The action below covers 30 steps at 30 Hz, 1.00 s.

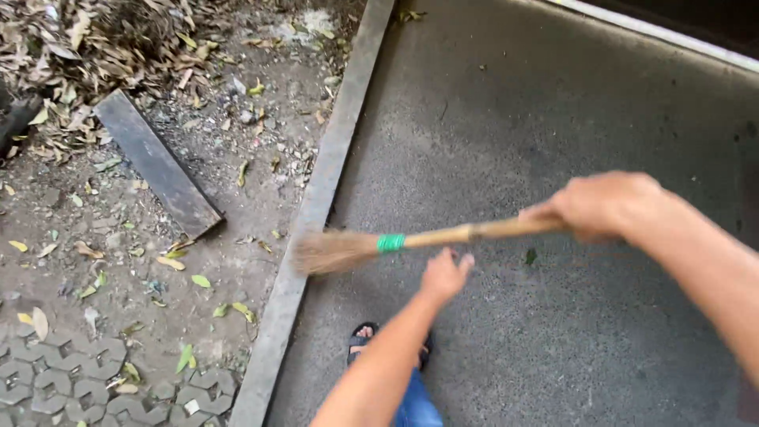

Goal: Sweeping leaves and debris off a paved outdoor ground using a broom.

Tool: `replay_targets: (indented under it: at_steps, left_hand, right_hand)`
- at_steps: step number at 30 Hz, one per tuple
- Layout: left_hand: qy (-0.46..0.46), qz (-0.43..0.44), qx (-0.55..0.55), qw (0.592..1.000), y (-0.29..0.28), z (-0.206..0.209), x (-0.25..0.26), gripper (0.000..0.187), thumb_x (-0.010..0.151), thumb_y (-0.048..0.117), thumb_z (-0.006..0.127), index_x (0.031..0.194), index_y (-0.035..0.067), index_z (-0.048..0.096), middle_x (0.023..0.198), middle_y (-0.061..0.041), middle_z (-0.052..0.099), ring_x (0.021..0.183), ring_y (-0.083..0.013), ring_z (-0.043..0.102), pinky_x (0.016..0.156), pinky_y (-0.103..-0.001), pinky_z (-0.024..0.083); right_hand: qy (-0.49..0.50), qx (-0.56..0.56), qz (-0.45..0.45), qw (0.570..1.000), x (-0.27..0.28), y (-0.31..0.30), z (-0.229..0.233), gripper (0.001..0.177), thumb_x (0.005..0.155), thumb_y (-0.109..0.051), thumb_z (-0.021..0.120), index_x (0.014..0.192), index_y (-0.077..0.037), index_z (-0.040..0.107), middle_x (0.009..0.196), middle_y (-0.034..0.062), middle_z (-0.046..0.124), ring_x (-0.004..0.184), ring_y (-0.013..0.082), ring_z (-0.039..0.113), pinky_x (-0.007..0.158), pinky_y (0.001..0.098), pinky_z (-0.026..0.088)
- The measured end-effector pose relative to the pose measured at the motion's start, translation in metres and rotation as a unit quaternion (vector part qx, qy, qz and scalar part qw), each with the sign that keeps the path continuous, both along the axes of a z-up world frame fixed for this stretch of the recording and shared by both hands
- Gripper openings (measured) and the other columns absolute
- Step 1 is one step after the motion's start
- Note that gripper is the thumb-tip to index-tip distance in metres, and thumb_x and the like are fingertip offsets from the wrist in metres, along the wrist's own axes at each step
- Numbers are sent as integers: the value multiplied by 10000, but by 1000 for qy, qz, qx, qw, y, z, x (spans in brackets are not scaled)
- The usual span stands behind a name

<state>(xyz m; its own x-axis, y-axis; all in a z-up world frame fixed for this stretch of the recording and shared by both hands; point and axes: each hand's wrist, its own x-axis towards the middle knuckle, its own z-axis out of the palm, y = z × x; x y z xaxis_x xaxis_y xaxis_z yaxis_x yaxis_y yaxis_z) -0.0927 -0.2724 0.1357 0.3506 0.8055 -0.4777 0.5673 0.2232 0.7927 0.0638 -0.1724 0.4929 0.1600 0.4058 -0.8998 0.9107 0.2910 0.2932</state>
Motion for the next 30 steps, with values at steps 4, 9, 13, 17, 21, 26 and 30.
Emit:
replay_targets:
  at_steps: [4,9,13,17,21,26,30]
  left_hand:
    - [-48,40,21,998,70,2,12,873,805,446,814,1458,40,401,1357,-259,601,1283,-401,579,1063,-475,462]
    - [-179,57,68,980,145,68,77,1142,749,328,801,1631,122,106,1427,-230,568,1331,-386,541,1096,-437,433]
    - [-172,88,245,950,146,74,114,897,830,102,649,1662,145,317,1426,-222,646,1368,-389,612,1147,-445,486]
    - [-19,-94,261,960,80,179,116,902,761,83,715,1576,205,346,1211,-225,565,1078,-397,616,928,-465,527]
    - [-215,7,130,968,15,142,163,717,841,90,655,1494,95,359,1115,-201,607,1019,-334,656,929,-448,548]
    - [-360,106,41,926,-8,95,192,596,838,19,581,1401,57,386,1237,-177,630,1108,-265,694,978,-420,553]
    - [-211,142,13,967,12,96,202,458,872,72,569,1323,55,491,1097,-118,734,1015,-250,747,920,-381,587]
  right_hand:
    - [-46,88,25,995,33,14,-6,790,995,-90,571,1533,-613,324,1014,-59,753,879,142,749,826,355,616]
    - [-48,139,-37,989,44,17,-19,720,1028,-155,529,1551,-594,299,1062,11,756,922,179,763,820,377,632]
    - [-11,208,-95,973,64,-4,-14,786,970,-130,570,1624,-435,260,996,79,748,889,255,766,744,424,638]
    - [-68,185,-116,974,104,-41,32,846,972,-105,568,1647,-476,218,945,70,766,844,208,767,735,385,655]
    - [-88,138,-110,980,129,-83,47,813,955,-175,592,1625,-469,237,927,48,773,845,196,783,751,363,639]
    - [-41,108,-124,985,148,-90,30,827,963,-87,551,1582,-536,235,971,26,764,884,200,787,811,394,643]
    - [-25,81,-19,996,156,-54,37,802,991,-95,521,1574,-559,225,1012,28,739,928,219,759,835,399,622]
